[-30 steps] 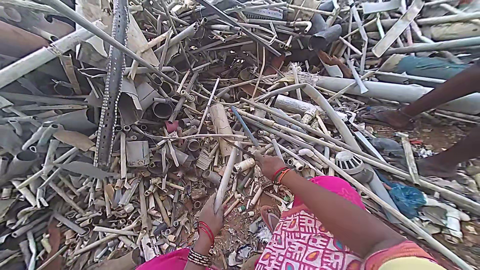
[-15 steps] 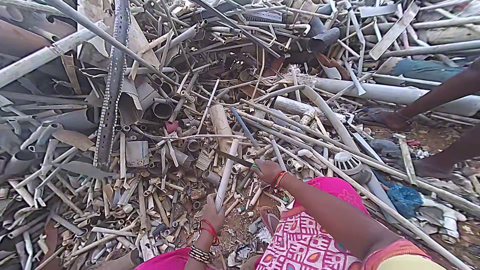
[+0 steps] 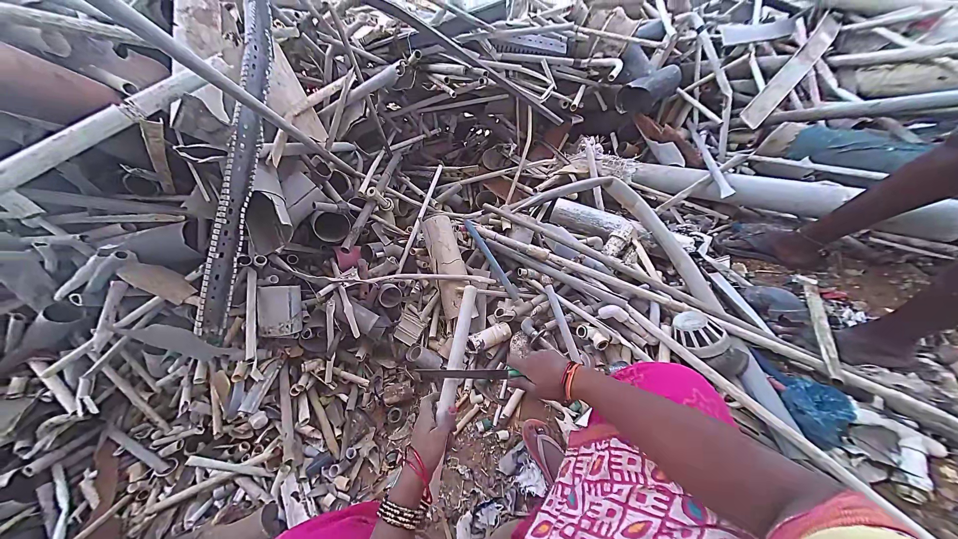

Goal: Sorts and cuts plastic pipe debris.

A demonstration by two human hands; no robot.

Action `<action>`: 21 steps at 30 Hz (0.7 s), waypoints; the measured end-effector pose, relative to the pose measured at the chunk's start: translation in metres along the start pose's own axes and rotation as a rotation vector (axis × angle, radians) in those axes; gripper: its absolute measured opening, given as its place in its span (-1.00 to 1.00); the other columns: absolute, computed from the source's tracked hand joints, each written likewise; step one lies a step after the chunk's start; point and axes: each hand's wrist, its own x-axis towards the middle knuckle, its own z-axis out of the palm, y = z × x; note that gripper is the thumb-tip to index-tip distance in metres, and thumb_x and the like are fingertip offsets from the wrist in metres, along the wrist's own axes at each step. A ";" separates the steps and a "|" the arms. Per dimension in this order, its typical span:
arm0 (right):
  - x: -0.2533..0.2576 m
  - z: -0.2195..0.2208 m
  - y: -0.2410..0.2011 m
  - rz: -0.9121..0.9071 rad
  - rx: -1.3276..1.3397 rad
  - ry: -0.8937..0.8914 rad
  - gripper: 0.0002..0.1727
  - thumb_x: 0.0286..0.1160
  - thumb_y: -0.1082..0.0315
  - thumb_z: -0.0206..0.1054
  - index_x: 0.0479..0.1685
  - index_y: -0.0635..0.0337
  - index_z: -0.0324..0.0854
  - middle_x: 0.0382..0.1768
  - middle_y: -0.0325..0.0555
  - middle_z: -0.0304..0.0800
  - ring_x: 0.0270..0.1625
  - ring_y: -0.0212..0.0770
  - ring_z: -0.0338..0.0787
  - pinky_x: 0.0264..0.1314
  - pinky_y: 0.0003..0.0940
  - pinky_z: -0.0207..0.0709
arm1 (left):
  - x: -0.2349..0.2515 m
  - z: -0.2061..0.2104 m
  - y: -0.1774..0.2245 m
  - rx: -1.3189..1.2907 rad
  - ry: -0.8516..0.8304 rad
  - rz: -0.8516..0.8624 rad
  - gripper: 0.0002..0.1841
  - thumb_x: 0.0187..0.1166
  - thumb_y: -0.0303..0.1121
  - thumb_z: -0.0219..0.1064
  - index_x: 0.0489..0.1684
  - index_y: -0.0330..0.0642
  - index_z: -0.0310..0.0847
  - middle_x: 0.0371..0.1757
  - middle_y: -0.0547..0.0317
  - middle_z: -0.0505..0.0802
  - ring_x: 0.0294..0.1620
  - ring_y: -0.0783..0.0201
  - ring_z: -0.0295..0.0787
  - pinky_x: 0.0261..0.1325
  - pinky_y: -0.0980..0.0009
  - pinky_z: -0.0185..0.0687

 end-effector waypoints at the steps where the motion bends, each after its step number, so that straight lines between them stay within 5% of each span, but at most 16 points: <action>1: 0.000 0.000 0.000 -0.015 -0.014 -0.001 -0.43 0.89 0.00 0.01 0.43 0.38 0.44 0.07 0.48 0.73 0.22 0.47 0.74 0.23 0.40 0.49 | 0.001 -0.001 -0.001 0.030 -0.002 0.001 -0.43 0.64 -0.38 0.28 0.55 -0.47 0.16 -0.26 -0.04 0.64 -0.50 0.25 0.57 -0.33 0.28 0.60; 5: 0.012 -0.017 0.009 0.340 0.232 0.203 -0.35 0.92 -0.05 -0.10 0.61 0.36 0.32 0.29 0.44 0.68 0.44 0.36 0.67 0.46 0.28 0.45 | -0.003 -0.001 0.001 -0.015 -0.030 0.038 -0.57 0.54 -0.52 0.34 0.35 -0.45 0.39 -0.14 -0.02 0.73 -0.39 0.36 0.69 -0.26 0.43 0.67; 7: 0.006 -0.011 0.006 0.263 0.148 0.117 -0.36 0.92 -0.04 -0.11 0.58 0.39 0.32 0.25 0.48 0.68 0.40 0.41 0.68 0.42 0.32 0.46 | -0.003 0.000 0.003 -0.043 -0.063 0.019 -0.65 0.69 -0.50 0.21 0.38 -0.45 0.45 -0.04 -0.02 0.73 -0.23 0.38 0.64 -0.08 0.44 0.58; 10: 0.004 0.003 0.001 -0.044 -0.018 -0.036 -0.43 0.89 -0.01 0.02 0.41 0.38 0.46 0.03 0.48 0.74 0.18 0.48 0.75 0.20 0.42 0.49 | -0.002 -0.003 0.004 -0.120 -0.104 -0.010 -0.67 0.83 -0.45 0.03 0.41 -0.47 0.46 -0.13 0.08 0.74 -0.35 0.47 0.62 -0.18 0.53 0.59; 14: 0.014 -0.018 0.008 0.355 0.166 0.147 -0.34 0.92 -0.07 -0.12 0.66 0.33 0.29 0.33 0.43 0.66 0.47 0.35 0.66 0.47 0.29 0.44 | -0.008 -0.001 0.011 -0.403 -0.144 -0.045 -0.66 0.88 -0.46 -0.15 0.40 -0.43 0.41 -0.38 0.20 0.74 -0.63 0.50 0.60 -0.51 0.60 0.59; 18: 0.003 -0.008 -0.017 0.011 -0.028 -0.038 -0.41 0.90 -0.02 -0.02 0.47 0.38 0.41 0.10 0.47 0.73 0.25 0.45 0.73 0.28 0.38 0.48 | -0.010 0.000 0.018 -0.549 -0.130 -0.107 -0.70 0.91 -0.43 -0.20 0.26 -0.37 0.43 -0.46 0.24 0.71 -0.66 0.50 0.60 -0.53 0.62 0.60; 21: 0.019 -0.024 -0.031 0.170 -0.061 -0.047 -0.37 0.90 0.00 -0.02 0.58 0.42 0.36 0.32 0.55 0.64 0.45 0.48 0.63 0.46 0.38 0.41 | -0.020 -0.009 0.018 -0.529 -0.192 -0.141 -0.73 0.92 -0.38 -0.15 0.26 -0.34 0.40 -0.43 0.27 0.64 -0.60 0.52 0.56 -0.46 0.63 0.57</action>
